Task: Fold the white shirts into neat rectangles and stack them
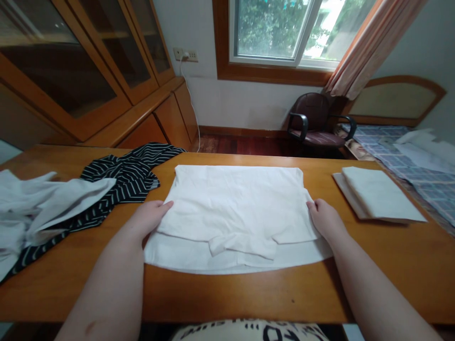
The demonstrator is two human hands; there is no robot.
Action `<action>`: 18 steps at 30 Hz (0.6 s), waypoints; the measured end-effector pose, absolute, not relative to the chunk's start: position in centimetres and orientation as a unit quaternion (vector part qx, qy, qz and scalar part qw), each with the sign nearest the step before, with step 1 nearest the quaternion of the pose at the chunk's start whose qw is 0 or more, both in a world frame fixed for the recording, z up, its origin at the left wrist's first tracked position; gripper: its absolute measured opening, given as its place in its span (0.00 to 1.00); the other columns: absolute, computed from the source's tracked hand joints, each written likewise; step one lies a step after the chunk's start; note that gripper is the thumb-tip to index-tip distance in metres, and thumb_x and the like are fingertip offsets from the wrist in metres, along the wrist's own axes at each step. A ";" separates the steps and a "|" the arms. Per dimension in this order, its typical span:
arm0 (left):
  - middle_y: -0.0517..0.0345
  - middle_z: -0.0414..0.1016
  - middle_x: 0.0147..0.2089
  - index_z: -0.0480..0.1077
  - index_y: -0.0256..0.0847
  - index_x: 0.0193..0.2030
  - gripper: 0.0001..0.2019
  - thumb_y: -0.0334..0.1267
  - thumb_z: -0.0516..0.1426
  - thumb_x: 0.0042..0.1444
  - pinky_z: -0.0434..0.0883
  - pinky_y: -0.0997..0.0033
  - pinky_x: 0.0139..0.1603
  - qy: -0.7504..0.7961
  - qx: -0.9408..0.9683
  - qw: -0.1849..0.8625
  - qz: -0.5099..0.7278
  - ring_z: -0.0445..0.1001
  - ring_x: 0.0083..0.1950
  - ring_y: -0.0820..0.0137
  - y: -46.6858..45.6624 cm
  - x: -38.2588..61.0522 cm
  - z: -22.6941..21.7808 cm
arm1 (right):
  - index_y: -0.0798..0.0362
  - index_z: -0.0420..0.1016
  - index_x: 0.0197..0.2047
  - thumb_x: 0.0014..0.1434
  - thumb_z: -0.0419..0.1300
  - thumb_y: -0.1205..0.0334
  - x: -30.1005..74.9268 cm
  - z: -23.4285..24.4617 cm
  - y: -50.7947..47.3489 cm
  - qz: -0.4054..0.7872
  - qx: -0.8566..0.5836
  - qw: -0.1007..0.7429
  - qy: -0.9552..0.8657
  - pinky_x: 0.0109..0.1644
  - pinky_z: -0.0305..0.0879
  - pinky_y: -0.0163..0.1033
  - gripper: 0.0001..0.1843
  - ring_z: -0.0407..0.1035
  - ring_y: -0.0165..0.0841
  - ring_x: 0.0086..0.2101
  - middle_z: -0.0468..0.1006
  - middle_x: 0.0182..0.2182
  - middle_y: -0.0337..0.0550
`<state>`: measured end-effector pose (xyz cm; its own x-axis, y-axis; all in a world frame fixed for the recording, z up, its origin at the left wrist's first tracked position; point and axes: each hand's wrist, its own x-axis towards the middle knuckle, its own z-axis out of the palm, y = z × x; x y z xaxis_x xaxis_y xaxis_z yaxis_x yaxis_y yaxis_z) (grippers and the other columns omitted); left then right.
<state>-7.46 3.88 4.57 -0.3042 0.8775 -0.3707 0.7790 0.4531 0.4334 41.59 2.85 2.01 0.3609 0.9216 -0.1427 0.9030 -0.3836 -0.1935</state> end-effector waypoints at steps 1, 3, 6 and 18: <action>0.48 0.79 0.36 0.73 0.40 0.29 0.18 0.53 0.52 0.51 0.70 0.64 0.36 0.801 0.516 0.292 0.086 0.76 0.39 0.55 3.8 -7.7 4.6 | 0.55 0.72 0.38 0.65 0.45 0.52 41.4 2.0 2.8 0.106 -0.826 0.031 -0.553 0.31 0.55 0.36 0.19 0.72 0.39 0.35 0.78 0.35 0.54; 0.49 0.79 0.34 0.72 0.41 0.28 0.18 0.53 0.51 0.51 0.69 0.64 0.35 0.798 0.529 0.280 0.068 0.76 0.38 0.56 3.7 -7.9 4.6 | 0.56 0.72 0.40 0.65 0.44 0.52 41.0 2.0 2.6 0.089 -0.831 0.019 -0.549 0.32 0.56 0.37 0.20 0.72 0.40 0.36 0.78 0.36 0.55; 0.50 0.78 0.34 0.71 0.41 0.29 0.16 0.50 0.51 0.52 0.67 0.65 0.32 0.803 0.549 0.233 0.027 0.75 0.36 0.58 3.8 -7.8 4.7 | 0.56 0.72 0.43 0.65 0.43 0.52 40.6 2.3 2.4 0.077 -0.839 0.009 -0.539 0.33 0.58 0.38 0.21 0.73 0.42 0.36 0.78 0.36 0.57; 0.50 0.77 0.34 0.68 0.41 0.29 0.12 0.47 0.51 0.53 0.66 0.66 0.33 0.790 0.571 0.222 -0.016 0.75 0.36 0.59 3.5 -8.0 4.5 | 0.57 0.70 0.44 0.65 0.43 0.52 39.5 2.6 2.0 0.067 -0.850 0.003 -0.523 0.33 0.59 0.40 0.21 0.73 0.44 0.37 0.78 0.35 0.57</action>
